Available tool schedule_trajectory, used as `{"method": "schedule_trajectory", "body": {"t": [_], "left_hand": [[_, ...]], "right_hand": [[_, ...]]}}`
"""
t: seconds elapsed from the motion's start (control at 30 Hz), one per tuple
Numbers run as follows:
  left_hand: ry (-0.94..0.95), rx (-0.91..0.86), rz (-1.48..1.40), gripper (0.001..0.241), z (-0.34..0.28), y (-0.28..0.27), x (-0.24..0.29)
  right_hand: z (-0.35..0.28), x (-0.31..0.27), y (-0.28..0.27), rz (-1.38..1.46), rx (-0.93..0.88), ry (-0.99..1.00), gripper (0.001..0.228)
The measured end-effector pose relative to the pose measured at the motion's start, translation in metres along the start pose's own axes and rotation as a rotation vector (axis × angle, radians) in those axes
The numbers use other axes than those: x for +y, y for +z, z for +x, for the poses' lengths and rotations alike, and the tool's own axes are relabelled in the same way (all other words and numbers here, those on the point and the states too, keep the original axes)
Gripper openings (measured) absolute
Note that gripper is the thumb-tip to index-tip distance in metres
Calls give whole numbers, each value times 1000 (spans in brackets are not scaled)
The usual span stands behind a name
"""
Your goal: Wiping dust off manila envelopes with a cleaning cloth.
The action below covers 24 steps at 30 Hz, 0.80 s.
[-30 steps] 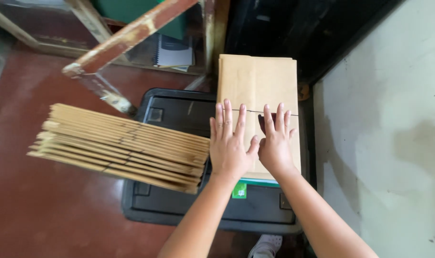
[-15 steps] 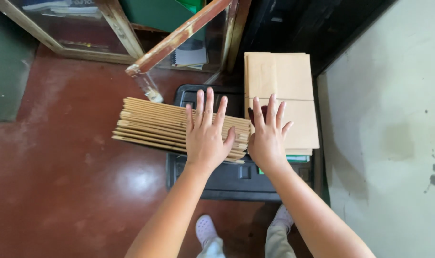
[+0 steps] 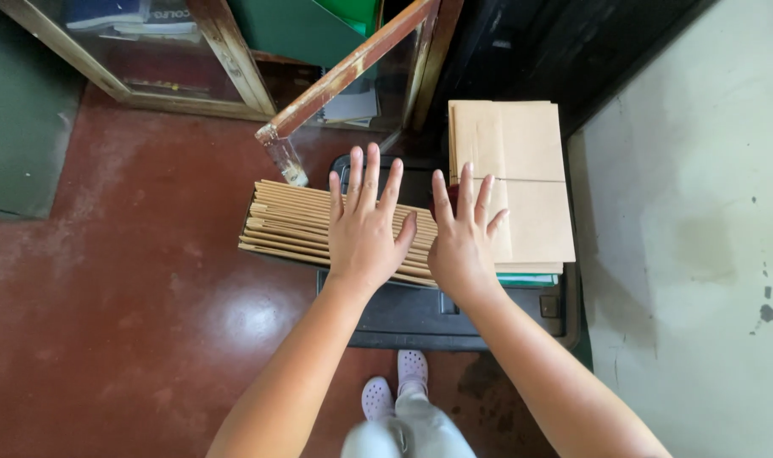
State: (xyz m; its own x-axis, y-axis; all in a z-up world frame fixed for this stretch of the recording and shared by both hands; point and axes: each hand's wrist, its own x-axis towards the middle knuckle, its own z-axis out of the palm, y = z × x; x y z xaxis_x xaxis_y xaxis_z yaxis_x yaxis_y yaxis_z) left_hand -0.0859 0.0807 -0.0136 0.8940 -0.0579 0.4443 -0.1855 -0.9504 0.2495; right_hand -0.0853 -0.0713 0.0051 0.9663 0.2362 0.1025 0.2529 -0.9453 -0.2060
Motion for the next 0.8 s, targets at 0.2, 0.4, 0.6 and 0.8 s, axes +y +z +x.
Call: {"method": "schedule_trajectory", "body": {"t": [0.2,0.4,0.6,0.8], "left_hand": [[2,-48,10,78,3,-3,-13],[67,-48,-1,78,0,5,-49],[109,-124,-24,82,-15,14,-93],[114,-253,-64,75,-27,33,-131]], "right_hand": [[3,-16,6,-54,11,-3,101],[5,-46,18,-74,-18,54,100],[2,-86,49,-114,-70,187,104],[-3,-98,88,-129,-81,283,107]]}}
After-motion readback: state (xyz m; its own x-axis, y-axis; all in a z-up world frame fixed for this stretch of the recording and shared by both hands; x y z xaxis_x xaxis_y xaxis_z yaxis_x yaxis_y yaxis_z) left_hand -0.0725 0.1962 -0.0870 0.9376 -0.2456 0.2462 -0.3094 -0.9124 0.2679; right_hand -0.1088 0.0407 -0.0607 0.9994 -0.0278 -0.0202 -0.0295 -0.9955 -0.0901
